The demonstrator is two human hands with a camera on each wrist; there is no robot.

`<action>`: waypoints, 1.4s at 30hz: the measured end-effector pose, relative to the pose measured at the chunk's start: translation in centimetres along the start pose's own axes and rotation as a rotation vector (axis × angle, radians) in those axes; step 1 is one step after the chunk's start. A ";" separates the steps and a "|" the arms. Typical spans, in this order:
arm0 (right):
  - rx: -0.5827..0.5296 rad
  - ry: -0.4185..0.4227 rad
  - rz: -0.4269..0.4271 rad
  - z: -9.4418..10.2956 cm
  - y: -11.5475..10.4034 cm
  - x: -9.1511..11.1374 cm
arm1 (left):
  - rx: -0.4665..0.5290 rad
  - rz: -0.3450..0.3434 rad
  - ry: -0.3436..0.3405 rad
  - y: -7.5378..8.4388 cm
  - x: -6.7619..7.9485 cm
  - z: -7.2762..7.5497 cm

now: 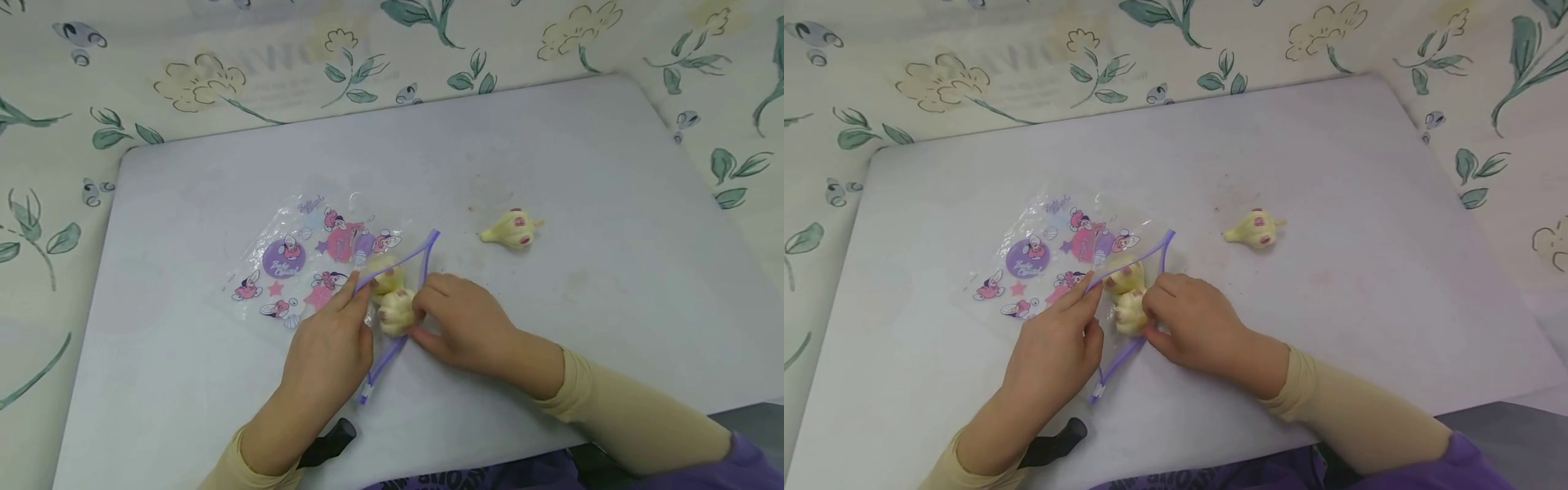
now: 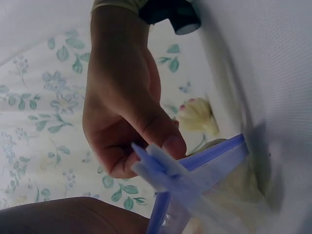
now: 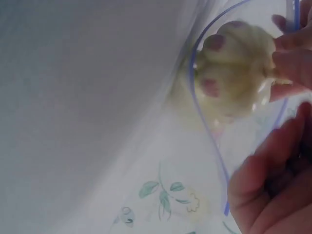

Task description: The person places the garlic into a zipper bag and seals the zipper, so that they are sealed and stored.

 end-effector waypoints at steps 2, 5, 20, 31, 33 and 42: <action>0.022 -0.008 0.004 -0.1 -0.1 0.1 | 0.000 -0.002 0.005 0.0 0.0 0.0; 0.030 -0.036 0.028 -0.4 -0.4 0.3 | 0.003 -0.002 0.006 0.1 0.0 0.0; 0.115 -0.356 0.030 -2.5 -0.2 1.1 | 0.002 0.022 0.004 0.0 0.0 -0.1; -0.002 -0.091 -0.071 2.7 3.2 1.1 | 0.008 0.013 0.027 0.1 0.0 -0.1; -0.060 0.034 -0.148 4.9 5.0 1.5 | 0.012 0.008 0.030 0.1 0.0 -0.1; -0.537 0.249 -0.809 9.1 15.0 5.0 | 0.018 0.006 0.042 0.2 0.0 -0.1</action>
Point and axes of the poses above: each hand's wrist, its own x-axis away from the middle knuckle, its own z-axis out of the back of the hand, y = z × x, the point moved 7 cm from there along -x, towards the middle knuckle, and after that the axes turned 2 degrees about -z, right-handed, at the moved point
